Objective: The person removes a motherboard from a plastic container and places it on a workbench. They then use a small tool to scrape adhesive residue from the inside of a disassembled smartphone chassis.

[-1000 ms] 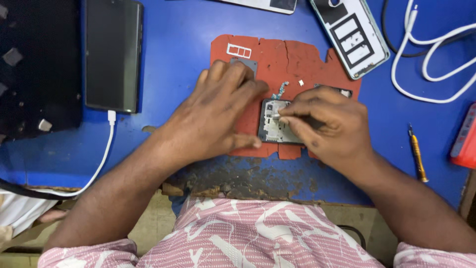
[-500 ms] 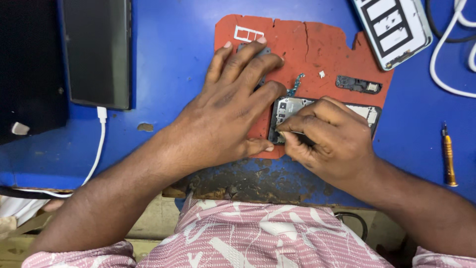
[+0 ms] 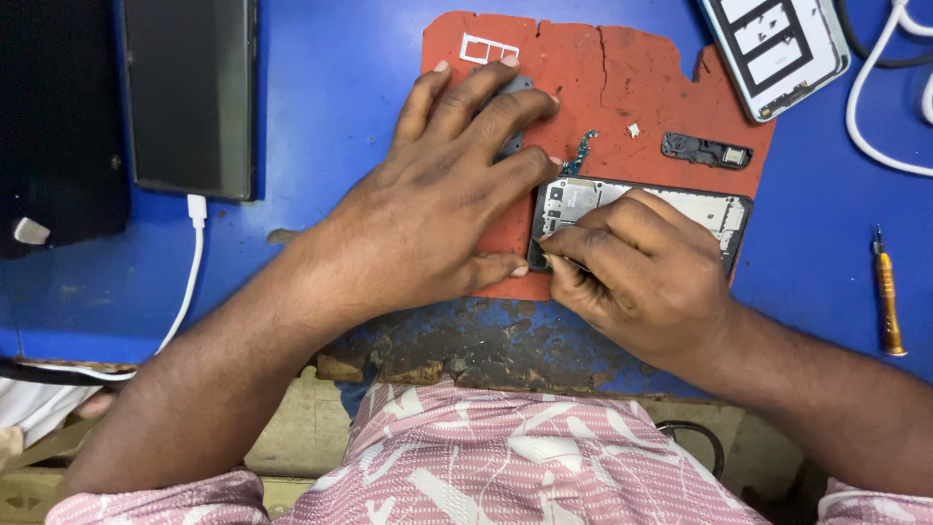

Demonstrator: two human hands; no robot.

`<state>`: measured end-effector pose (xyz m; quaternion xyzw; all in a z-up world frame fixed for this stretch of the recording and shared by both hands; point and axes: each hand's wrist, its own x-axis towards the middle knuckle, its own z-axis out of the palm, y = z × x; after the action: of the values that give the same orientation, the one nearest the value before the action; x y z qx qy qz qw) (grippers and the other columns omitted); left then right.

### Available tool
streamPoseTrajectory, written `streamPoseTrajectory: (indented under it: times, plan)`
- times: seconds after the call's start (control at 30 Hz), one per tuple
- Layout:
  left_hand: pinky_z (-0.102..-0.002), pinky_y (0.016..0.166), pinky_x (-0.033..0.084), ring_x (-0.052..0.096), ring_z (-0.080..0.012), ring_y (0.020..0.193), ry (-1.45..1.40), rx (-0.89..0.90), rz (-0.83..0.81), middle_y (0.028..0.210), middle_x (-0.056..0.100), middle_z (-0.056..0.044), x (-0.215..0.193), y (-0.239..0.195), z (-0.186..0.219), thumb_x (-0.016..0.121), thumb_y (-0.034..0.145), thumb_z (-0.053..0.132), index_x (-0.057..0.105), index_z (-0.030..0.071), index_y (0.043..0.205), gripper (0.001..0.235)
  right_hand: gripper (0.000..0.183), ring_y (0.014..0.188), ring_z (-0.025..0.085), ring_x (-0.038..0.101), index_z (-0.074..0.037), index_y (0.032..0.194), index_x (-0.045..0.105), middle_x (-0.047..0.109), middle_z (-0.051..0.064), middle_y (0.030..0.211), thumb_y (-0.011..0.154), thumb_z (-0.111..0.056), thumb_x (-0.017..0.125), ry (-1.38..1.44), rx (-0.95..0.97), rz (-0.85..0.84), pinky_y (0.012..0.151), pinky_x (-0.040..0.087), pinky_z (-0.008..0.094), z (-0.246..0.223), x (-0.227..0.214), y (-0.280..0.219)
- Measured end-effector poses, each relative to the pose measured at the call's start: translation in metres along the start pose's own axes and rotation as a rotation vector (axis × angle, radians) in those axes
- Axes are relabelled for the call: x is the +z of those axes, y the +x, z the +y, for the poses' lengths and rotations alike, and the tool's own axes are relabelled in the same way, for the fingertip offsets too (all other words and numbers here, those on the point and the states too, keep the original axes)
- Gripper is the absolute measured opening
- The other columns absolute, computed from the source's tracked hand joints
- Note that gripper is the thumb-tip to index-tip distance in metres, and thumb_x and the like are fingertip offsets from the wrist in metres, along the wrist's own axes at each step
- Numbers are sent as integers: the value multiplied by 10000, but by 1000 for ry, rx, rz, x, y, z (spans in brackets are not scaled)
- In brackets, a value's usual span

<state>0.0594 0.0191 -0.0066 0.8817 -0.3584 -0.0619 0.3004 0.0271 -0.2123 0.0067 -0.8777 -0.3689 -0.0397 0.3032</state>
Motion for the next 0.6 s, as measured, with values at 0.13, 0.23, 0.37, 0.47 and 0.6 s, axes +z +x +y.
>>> streamPoseTrajectory:
  times: [0.13, 0.23, 0.37, 0.47, 0.6]
  plan:
    - [-691, 1203, 130, 242, -427, 1468, 32, -7, 10, 1491, 401, -184, 3, 0, -1, 938, 592, 487, 630, 95, 1268, 840, 149, 782, 201, 680, -19, 929, 728, 656, 78, 848, 829, -18, 838, -7, -7, 3, 648, 564, 329, -2, 1, -1]
    - [-688, 1208, 131, 246, -420, 1477, 31, -5, 18, 1500, 401, -175, 4, -1, 0, 937, 588, 477, 634, 103, 1281, 843, 148, 742, 203, 677, -17, 895, 729, 663, 80, 826, 793, -24, 836, -8, -6, -40, 611, 555, 336, -3, 0, -3]
    - [-688, 1214, 134, 244, -426, 1478, 11, 2, 16, 1502, 393, -186, 1, -1, -1, 935, 625, 467, 630, 89, 1282, 817, 150, 771, 207, 684, -22, 932, 725, 660, 89, 864, 832, -31, 837, 17, 50, 18, 647, 560, 345, -1, 1, -2]
    - [-684, 1212, 133, 243, -423, 1479, 14, -4, 4, 1505, 393, -184, 2, -1, -1, 919, 662, 403, 637, 96, 1275, 741, 166, 771, 207, 683, -15, 959, 728, 661, 96, 880, 849, -47, 849, 28, 78, 17, 644, 556, 342, 1, 0, -3]
    - [-679, 1212, 135, 250, -418, 1484, 60, -3, 4, 1503, 409, -177, 1, -2, -1, 863, 747, 287, 668, 110, 1257, 575, 151, 779, 213, 685, -22, 939, 726, 663, 83, 864, 833, -32, 832, 43, 42, -14, 667, 569, 347, 0, -1, -2]
